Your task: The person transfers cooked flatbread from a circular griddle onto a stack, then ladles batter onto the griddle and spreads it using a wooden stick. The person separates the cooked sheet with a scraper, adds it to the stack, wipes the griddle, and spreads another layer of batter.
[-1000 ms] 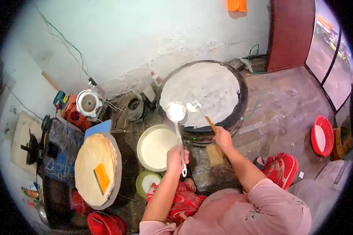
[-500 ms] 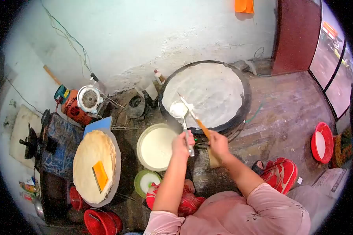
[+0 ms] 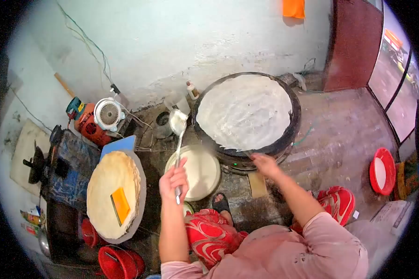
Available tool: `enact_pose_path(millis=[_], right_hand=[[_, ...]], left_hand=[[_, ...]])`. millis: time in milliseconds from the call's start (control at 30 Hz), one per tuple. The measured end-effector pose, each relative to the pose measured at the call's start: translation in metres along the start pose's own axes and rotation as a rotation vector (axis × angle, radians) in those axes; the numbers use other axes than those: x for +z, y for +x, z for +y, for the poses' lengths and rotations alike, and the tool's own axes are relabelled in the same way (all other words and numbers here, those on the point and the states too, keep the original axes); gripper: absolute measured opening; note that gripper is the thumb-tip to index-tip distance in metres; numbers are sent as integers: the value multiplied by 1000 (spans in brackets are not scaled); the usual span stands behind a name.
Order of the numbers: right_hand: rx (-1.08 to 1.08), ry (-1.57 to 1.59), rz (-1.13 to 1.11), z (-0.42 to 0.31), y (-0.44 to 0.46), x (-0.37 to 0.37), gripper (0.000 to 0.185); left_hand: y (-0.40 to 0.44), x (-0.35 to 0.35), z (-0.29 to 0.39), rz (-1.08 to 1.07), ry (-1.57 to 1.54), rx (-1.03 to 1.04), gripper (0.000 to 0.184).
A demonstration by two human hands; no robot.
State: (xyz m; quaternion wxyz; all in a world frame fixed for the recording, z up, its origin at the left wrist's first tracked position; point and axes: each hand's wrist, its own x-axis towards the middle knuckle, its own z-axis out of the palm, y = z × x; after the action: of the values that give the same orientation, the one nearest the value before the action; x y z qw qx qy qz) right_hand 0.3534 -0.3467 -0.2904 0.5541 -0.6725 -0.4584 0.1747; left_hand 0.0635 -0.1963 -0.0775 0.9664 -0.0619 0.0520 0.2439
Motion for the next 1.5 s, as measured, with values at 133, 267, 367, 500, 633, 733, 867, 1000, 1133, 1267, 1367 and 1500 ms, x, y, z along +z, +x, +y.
enact_pose_path(millis=[133,267,367,500,633,733,867,1000,1133,1267,1367,1500], right_hand=[[507,-172,479,-31,-30,-45,28],[57,-414,-431,-63,-91,-14,38],[356,-240,-372,-82,-84,-30,48],[646,365,-49,-98,-78,-75,54],[586,267,122,-52,-77,-89,54],[650,203,167,-67,-70,-91,52],[657,103,164,-53,-64,-87,46],[527,-132,193,-18,-59,-82,37],[491,-496,212,-46,-66,-74,34],[472,-512,168,-49,-71,-80,34],[551,-30,332,-24,-72,-87,33],[578,-136,21,-37,-89,-88,34]], left_hand=[[-37,-47,46,425,160,165,38],[-42,-160,106,414,13,61,34],[-49,-162,70,689,617,255,34],[-49,-216,103,1053,1180,80,35],[-33,-161,98,893,872,406,23],[-15,-51,25,638,876,485,39],[10,7,-40,395,779,429,35],[39,-6,-72,365,791,395,30],[59,-40,-71,459,825,261,28],[63,-41,-67,392,859,247,26],[60,-36,-70,415,872,246,26],[60,-38,-71,446,882,227,27]])
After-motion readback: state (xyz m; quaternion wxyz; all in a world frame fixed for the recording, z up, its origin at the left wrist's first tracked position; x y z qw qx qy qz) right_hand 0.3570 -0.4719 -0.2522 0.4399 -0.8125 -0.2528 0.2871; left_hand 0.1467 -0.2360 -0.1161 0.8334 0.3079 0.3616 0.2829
